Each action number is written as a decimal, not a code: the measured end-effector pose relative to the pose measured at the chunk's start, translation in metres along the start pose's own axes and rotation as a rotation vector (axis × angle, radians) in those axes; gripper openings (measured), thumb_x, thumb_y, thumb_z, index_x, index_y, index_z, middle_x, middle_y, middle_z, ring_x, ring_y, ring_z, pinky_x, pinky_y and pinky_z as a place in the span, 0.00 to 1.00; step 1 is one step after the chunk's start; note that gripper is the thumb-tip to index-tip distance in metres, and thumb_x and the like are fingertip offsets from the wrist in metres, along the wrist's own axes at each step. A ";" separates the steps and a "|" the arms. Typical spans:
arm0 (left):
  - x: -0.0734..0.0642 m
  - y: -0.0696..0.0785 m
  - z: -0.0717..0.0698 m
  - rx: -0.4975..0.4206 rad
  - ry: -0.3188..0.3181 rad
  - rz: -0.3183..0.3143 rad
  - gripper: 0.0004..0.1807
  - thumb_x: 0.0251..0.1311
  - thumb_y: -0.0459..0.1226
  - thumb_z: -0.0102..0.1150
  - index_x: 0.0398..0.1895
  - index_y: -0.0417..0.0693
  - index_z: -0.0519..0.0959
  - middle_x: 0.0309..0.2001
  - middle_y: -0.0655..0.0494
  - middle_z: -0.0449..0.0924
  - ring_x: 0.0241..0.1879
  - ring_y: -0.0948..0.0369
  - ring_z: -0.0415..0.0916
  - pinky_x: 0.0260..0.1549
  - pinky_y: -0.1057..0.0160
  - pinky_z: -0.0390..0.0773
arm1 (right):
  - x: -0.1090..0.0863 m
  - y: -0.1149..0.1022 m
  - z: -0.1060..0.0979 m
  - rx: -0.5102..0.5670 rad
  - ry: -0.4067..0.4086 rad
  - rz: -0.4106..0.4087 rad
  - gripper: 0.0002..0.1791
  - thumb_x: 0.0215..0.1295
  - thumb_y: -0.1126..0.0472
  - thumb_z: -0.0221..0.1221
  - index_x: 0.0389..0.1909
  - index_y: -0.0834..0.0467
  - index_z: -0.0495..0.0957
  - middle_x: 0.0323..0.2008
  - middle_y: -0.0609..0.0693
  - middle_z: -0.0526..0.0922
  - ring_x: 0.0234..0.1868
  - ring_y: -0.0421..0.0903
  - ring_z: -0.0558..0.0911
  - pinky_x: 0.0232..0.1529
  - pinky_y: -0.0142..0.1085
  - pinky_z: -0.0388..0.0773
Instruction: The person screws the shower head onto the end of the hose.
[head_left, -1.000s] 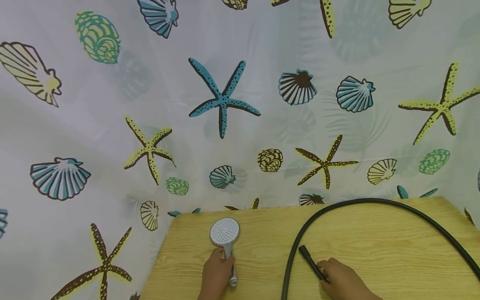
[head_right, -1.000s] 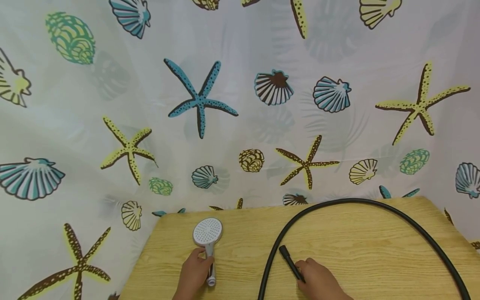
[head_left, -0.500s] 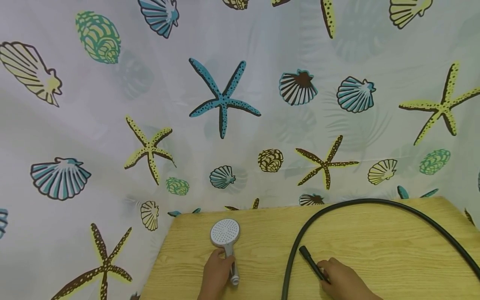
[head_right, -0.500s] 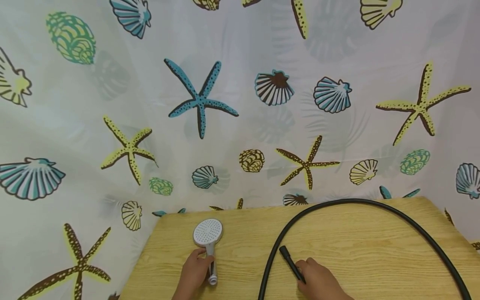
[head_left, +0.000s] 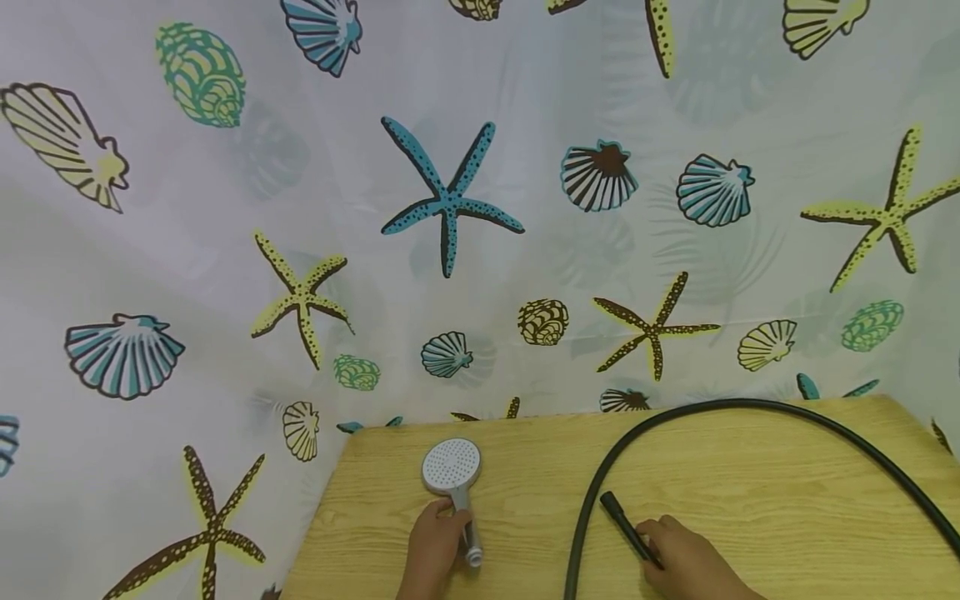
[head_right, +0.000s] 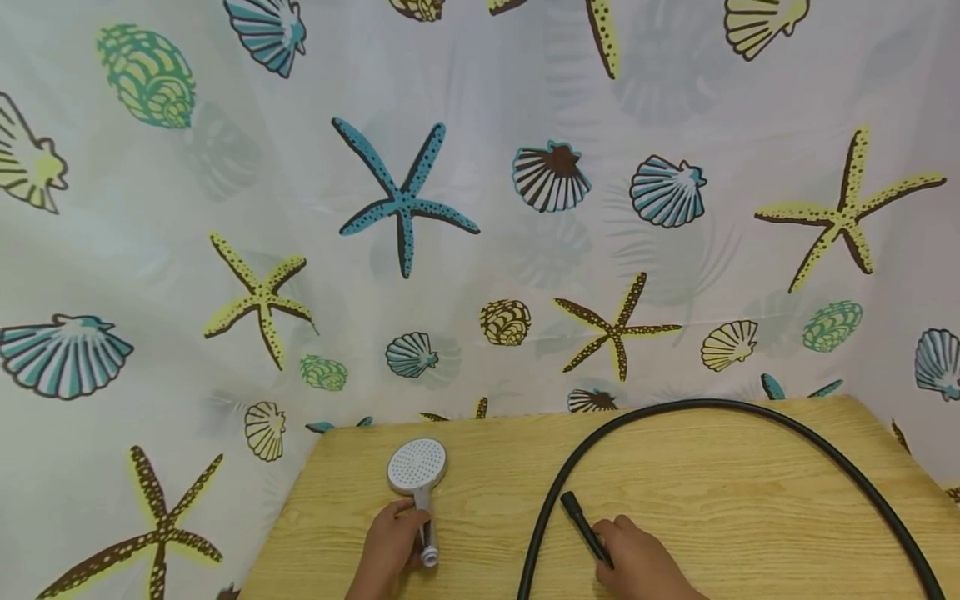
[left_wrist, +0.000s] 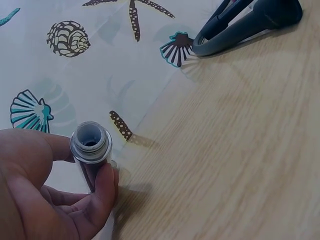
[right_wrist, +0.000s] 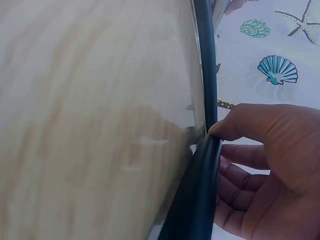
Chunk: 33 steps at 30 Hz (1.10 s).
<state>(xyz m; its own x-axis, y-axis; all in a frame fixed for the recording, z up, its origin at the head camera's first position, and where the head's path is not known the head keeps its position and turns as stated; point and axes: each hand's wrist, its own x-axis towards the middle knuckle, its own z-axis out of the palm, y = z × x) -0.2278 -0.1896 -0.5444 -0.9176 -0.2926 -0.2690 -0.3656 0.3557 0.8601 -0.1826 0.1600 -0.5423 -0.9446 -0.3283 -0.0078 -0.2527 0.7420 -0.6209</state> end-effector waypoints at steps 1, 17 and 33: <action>0.000 0.000 0.000 -0.010 -0.009 -0.004 0.32 0.63 0.42 0.57 0.66 0.31 0.69 0.42 0.44 0.81 0.36 0.56 0.79 0.27 0.62 0.85 | 0.000 0.000 0.000 0.004 -0.001 0.005 0.22 0.59 0.65 0.69 0.54 0.67 0.79 0.32 0.47 0.73 0.26 0.37 0.67 0.24 0.27 0.68; -0.003 0.002 0.001 -0.199 -0.091 -0.036 0.30 0.64 0.39 0.58 0.66 0.29 0.69 0.41 0.45 0.79 0.36 0.57 0.77 0.27 0.62 0.86 | 0.000 -0.004 -0.002 -0.020 0.004 -0.006 0.22 0.58 0.66 0.68 0.53 0.69 0.78 0.36 0.49 0.73 0.29 0.36 0.68 0.26 0.27 0.73; -0.003 -0.002 -0.002 -0.236 -0.175 -0.030 0.33 0.68 0.39 0.58 0.69 0.26 0.63 0.43 0.45 0.79 0.37 0.58 0.79 0.33 0.60 0.89 | 0.002 -0.007 -0.001 0.051 0.016 0.105 0.23 0.59 0.68 0.67 0.55 0.69 0.76 0.34 0.49 0.82 0.34 0.42 0.79 0.33 0.36 0.81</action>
<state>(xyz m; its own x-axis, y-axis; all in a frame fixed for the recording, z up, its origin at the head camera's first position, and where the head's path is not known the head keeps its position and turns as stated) -0.2243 -0.1912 -0.5450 -0.9275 -0.1349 -0.3485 -0.3650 0.1269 0.9223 -0.1833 0.1549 -0.5370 -0.9685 -0.2411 -0.0625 -0.1420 0.7407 -0.6566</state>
